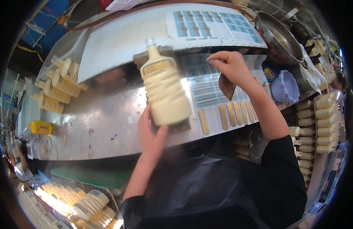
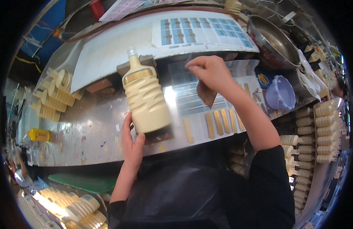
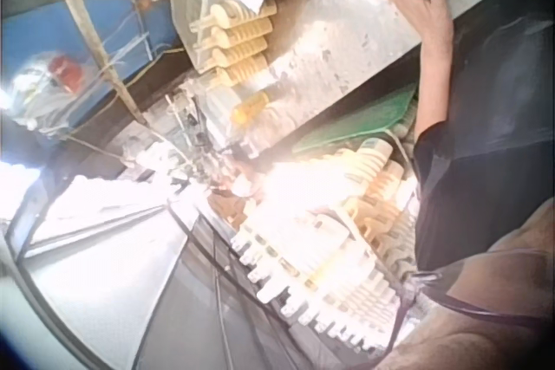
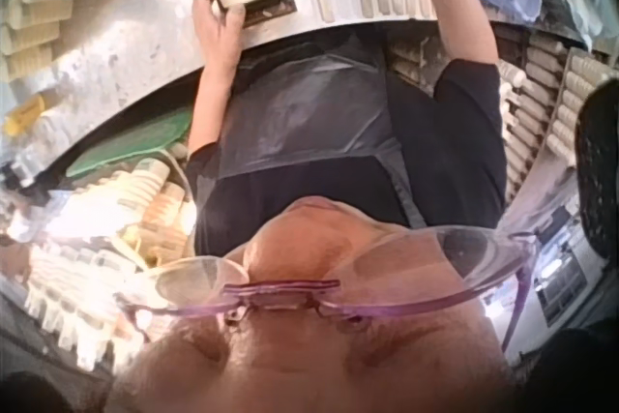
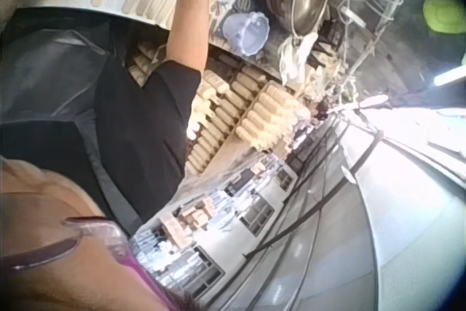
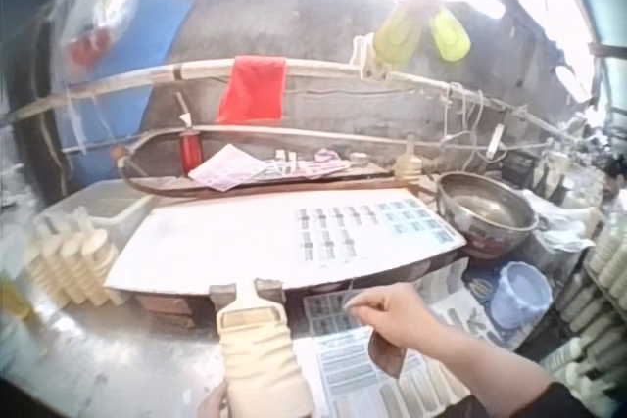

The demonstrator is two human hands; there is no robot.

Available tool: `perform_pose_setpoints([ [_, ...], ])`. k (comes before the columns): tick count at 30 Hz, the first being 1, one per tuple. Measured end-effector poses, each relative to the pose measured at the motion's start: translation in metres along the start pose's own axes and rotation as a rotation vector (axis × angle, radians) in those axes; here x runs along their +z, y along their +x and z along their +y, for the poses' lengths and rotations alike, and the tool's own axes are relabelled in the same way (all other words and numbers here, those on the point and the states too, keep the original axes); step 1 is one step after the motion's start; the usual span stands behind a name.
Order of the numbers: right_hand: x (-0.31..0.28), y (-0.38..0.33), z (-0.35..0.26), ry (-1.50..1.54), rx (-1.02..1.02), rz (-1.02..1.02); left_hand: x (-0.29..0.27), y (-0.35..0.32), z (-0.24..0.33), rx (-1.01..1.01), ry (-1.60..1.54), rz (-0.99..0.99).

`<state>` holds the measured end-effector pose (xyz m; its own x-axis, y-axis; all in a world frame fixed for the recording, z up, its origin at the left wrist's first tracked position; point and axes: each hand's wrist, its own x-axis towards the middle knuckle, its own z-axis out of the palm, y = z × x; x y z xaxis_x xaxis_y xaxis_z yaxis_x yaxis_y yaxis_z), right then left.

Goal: The person repeatedly applies rectangular labels to the sides of cream-colored plastic bottles. They peel each label from a sheet, align it on the bottle, and smooth it down with their fingers. The person handles multiple bottles one at a time, placing each labeled bottle aside before picking up the next.

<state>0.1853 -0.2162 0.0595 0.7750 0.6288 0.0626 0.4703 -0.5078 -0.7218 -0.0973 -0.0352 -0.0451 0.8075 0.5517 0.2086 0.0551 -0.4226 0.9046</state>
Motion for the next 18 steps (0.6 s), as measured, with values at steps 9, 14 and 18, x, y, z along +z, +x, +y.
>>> perform_pose_setpoints([
  [9, 0.056, -0.069, -0.048, -0.379, -0.931, -0.276, -0.001, 0.021, 0.013, -0.205, -0.597, -0.074],
  [14, 0.059, -0.077, -0.034, -0.314, -0.854, -0.183, 0.022, 0.024, -0.007, -0.213, -0.274, 0.021],
  [18, 0.067, -0.079, -0.011, -0.236, -0.82, -0.047, 0.028, 0.02, 0.001, -0.159, -0.239, 0.029],
])
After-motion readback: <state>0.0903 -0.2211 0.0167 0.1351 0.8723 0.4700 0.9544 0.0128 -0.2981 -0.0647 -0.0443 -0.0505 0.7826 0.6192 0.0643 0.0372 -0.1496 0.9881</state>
